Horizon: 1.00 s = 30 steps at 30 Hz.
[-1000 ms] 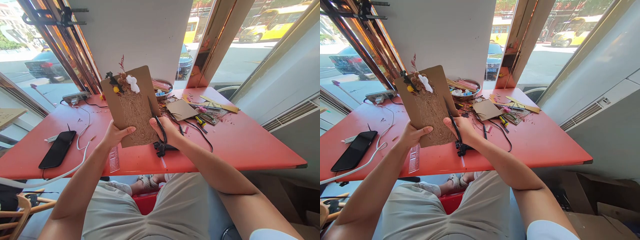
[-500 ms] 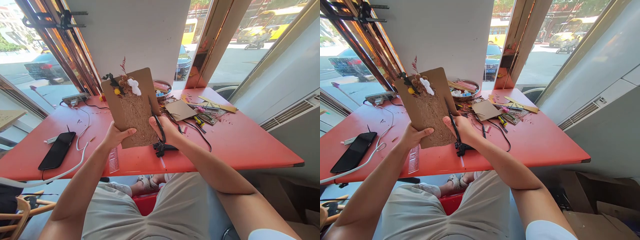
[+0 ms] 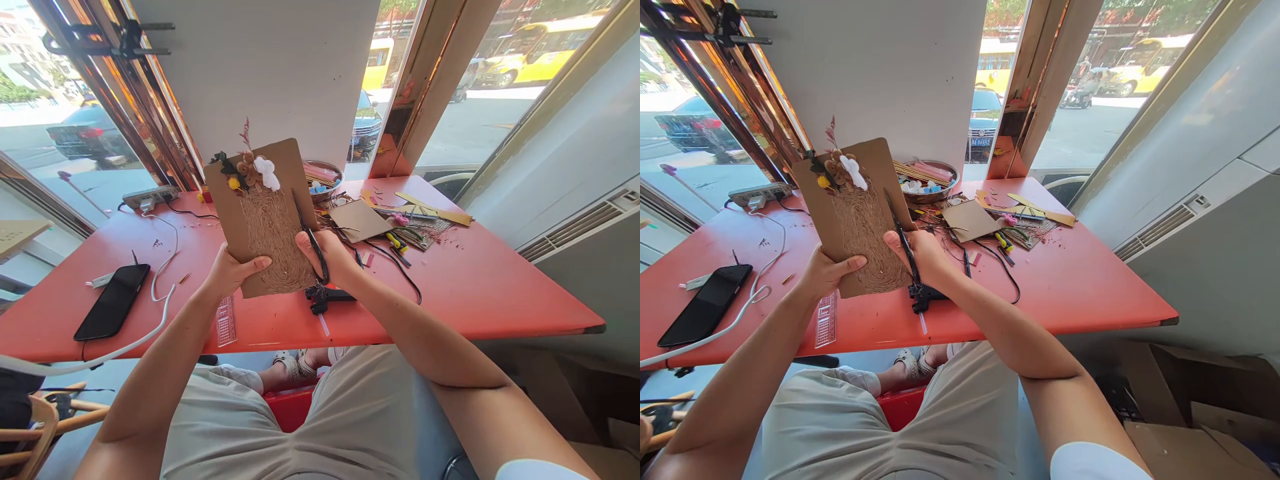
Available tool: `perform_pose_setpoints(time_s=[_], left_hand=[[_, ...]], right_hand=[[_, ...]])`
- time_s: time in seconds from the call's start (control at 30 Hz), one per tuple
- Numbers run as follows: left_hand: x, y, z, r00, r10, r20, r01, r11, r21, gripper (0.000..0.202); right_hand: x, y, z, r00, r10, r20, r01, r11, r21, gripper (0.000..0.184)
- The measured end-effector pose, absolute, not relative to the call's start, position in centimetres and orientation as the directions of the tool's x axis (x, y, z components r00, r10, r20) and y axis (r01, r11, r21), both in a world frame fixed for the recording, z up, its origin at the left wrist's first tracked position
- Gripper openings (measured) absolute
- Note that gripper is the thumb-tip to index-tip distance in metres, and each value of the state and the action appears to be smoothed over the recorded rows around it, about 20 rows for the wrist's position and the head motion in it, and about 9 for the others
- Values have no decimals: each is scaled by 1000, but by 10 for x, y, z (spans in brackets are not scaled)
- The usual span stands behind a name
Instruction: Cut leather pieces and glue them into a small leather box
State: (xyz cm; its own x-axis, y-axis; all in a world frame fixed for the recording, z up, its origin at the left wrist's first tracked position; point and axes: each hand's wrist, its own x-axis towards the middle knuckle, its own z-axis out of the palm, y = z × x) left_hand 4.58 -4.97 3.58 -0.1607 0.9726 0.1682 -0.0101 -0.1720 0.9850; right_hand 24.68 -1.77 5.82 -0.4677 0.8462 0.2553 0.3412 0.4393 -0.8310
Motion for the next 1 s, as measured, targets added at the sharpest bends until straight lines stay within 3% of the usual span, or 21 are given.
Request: perform_pose_setpoints(time_s=[0.37,0.7,0.83,1.0], left_hand=[[46,-49,36,-142,977,156,-15,-160,987,91],[48,-47,30,-145,980,136,-111,-152,982,70],[45,-46,29,-187,973,133,-140,-160,977,74],[35,-38,33,-343,925,166,-178,-238,955,72]], right_hand=[[246,-17,59,-418,866,274,363,436,-824,78],[245,-13,59,-418,862,288,282,425,-860,85],[249,-14,61,-549,817,175,232,350,-907,83],[261,-16,69,-777,625,72,160,307,-938,76]])
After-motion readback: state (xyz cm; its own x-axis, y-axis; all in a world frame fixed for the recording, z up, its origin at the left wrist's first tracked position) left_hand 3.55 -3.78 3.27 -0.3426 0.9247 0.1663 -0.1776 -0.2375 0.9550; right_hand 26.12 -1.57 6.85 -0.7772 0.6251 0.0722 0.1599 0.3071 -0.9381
